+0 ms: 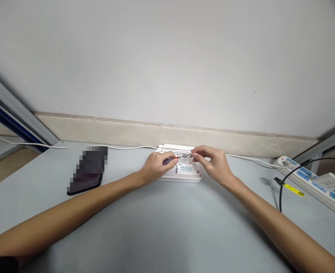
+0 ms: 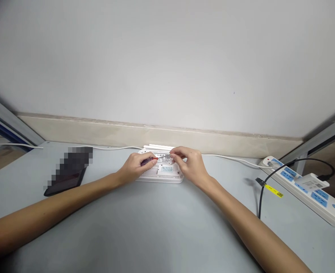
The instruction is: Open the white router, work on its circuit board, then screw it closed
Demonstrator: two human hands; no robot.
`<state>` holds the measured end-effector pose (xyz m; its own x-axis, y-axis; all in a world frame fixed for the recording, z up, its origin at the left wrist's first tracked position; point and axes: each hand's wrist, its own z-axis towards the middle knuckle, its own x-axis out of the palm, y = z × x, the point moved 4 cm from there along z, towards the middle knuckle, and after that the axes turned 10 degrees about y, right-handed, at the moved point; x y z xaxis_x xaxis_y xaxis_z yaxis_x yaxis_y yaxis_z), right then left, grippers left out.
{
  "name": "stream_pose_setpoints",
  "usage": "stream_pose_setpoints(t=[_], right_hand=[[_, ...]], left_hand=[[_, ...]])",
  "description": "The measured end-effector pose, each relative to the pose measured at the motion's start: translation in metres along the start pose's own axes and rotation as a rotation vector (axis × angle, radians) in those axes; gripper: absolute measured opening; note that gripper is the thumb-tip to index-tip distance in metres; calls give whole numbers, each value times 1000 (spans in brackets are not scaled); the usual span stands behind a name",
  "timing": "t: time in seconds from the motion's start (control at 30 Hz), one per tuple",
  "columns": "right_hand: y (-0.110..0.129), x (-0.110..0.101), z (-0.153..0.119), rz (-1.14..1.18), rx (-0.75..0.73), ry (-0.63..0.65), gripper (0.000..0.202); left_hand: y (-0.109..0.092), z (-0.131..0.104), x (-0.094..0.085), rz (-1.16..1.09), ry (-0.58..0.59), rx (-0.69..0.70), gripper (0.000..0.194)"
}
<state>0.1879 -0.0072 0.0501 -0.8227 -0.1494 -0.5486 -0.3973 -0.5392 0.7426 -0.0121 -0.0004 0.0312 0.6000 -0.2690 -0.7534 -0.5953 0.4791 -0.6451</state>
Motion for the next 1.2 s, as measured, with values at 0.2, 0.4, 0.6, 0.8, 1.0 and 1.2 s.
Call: stream_pose_setpoints(t=[0.2,0.4,0.6,0.8,1.0,1.2], right_hand=[[1,-7,3,-11,22,43,11],[1,-11,4,-27,40,90,12],[3,-18,5,-79,62,164,15],[1,-16,5,-252,16,215,17],[4,-4,2,-380,-61,260,17],[5,2,0,-316,-56,139,18]], left_hand=[[6,0,-1,-84,-19,38,27],[5,-2,-6,-212,-66,195,23],[8,-1,-6,-346,-146,166,22],[8,-2,-8,-547,-308,59,30],[7,-4,-6,-727,-428,76,39],[6,-2,-3,-788,-408,170,25]])
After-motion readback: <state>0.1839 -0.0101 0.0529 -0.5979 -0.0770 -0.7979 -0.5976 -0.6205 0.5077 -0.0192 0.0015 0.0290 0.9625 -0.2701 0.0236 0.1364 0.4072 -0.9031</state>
